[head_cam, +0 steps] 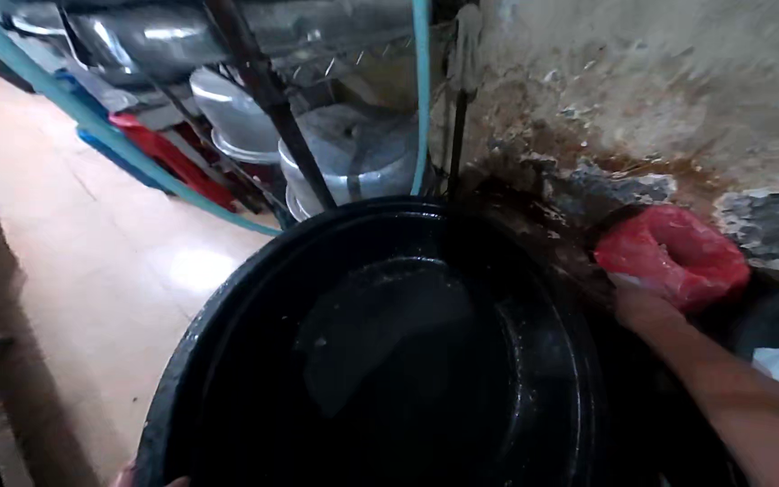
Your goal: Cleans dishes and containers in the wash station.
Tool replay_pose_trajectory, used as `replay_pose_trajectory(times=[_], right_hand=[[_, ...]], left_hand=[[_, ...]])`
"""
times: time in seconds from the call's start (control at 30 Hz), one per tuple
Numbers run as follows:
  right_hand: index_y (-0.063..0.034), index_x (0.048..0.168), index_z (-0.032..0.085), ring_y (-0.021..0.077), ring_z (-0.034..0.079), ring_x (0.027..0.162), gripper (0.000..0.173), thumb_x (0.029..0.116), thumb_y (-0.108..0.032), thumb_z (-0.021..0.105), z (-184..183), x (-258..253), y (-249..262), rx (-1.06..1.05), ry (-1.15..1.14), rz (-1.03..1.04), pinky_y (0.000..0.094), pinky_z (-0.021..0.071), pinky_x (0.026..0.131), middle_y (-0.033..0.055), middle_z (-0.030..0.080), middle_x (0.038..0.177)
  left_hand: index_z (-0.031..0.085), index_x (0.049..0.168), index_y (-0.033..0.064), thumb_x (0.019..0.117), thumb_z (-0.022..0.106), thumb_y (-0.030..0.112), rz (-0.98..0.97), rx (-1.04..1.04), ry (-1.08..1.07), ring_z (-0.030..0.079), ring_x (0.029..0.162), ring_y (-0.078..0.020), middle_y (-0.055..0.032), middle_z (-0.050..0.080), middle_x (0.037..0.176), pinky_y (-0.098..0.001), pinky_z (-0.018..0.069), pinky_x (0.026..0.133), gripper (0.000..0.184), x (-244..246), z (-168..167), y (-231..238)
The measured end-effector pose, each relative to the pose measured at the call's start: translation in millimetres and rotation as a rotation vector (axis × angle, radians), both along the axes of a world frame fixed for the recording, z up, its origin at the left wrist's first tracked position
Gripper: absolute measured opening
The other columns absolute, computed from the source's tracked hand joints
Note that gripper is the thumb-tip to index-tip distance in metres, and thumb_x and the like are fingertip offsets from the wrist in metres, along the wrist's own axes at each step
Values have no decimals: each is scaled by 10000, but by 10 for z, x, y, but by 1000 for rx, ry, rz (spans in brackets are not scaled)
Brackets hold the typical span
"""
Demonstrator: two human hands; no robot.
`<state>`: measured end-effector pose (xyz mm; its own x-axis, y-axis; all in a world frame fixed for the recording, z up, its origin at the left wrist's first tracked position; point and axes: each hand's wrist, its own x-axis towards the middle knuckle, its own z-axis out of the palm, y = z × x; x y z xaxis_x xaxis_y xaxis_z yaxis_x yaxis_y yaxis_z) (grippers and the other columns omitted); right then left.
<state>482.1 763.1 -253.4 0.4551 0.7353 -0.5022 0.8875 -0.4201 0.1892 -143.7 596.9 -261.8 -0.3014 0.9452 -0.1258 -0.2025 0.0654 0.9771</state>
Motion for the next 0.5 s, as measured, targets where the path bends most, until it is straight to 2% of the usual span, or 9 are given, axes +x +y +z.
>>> replay_pose_trajectory(times=[0.03, 0.1, 0.17, 0.23, 0.3, 0.4, 0.43, 0.5], right_hand=[[-29, 1435, 532, 482, 541, 1295, 523, 969, -220, 672, 28, 40, -4, 10, -15, 5, 690, 439, 1023, 273, 563, 1405], [-47, 1493, 469, 488, 540, 1298, 552, 994, -208, 642, -24, 149, -66, 3, -34, -29, 699, 433, 1020, 275, 554, 1420], [34, 1439, 488, 504, 579, 1243, 479, 1023, -180, 589, -243, 275, -106, 34, -68, -103, 683, 455, 1009, 314, 589, 1347], [48, 1473, 425, 484, 592, 1245, 475, 1069, -192, 497, -383, 237, -105, 26, -103, -170, 630, 469, 1027, 313, 592, 1346], [57, 1467, 417, 480, 589, 1254, 450, 1093, -193, 438, -462, 209, -124, 4, -126, -163, 617, 469, 1031, 315, 587, 1352], [72, 1444, 464, 489, 542, 1305, 459, 1066, -183, 513, -400, 178, -166, -99, -101, -116, 638, 435, 1063, 324, 554, 1394], [52, 1469, 453, 480, 519, 1334, 482, 1063, -198, 523, -345, 99, -199, -146, -91, -105, 632, 423, 1079, 313, 531, 1430], [14, 1480, 468, 471, 512, 1343, 480, 1077, -243, 503, -283, -134, -381, -101, -45, -118, 628, 414, 1088, 297, 526, 1445]], left_hand=[[486, 1336, 136, 856, 583, 3, -1, 2, 9, 659, 1115, -93, 61, 691, 1191, -371, 556, 978, 508, 60, 40, 27], [502, 1310, 153, 848, 572, -11, -1, 8, 6, 666, 1103, -76, 85, 703, 1171, -358, 563, 972, 495, 90, 17, 44], [460, 1353, 132, 850, 565, -13, 4, -3, -11, 654, 1137, -86, 71, 684, 1212, -369, 556, 990, 534, 120, -28, 31], [450, 1359, 131, 854, 568, -8, 14, -25, -21, 651, 1142, -84, 73, 680, 1220, -368, 555, 989, 537, 149, -16, 18], [443, 1354, 125, 844, 554, -24, 25, -44, -17, 647, 1140, -73, 79, 674, 1218, -361, 554, 989, 542, 157, -3, 5], [448, 1353, 119, 837, 549, -34, 1, -33, -23, 653, 1120, -71, 78, 682, 1199, -347, 557, 979, 547, 140, 1, 31], [451, 1343, 120, 835, 549, -36, -3, -29, -27, 658, 1107, -69, 79, 684, 1189, -342, 562, 969, 540, 132, -8, 47], [435, 1336, 104, 827, 534, -63, 5, -31, -54, 668, 1089, -78, 65, 686, 1175, -351, 573, 955, 545, 155, -13, 102]])
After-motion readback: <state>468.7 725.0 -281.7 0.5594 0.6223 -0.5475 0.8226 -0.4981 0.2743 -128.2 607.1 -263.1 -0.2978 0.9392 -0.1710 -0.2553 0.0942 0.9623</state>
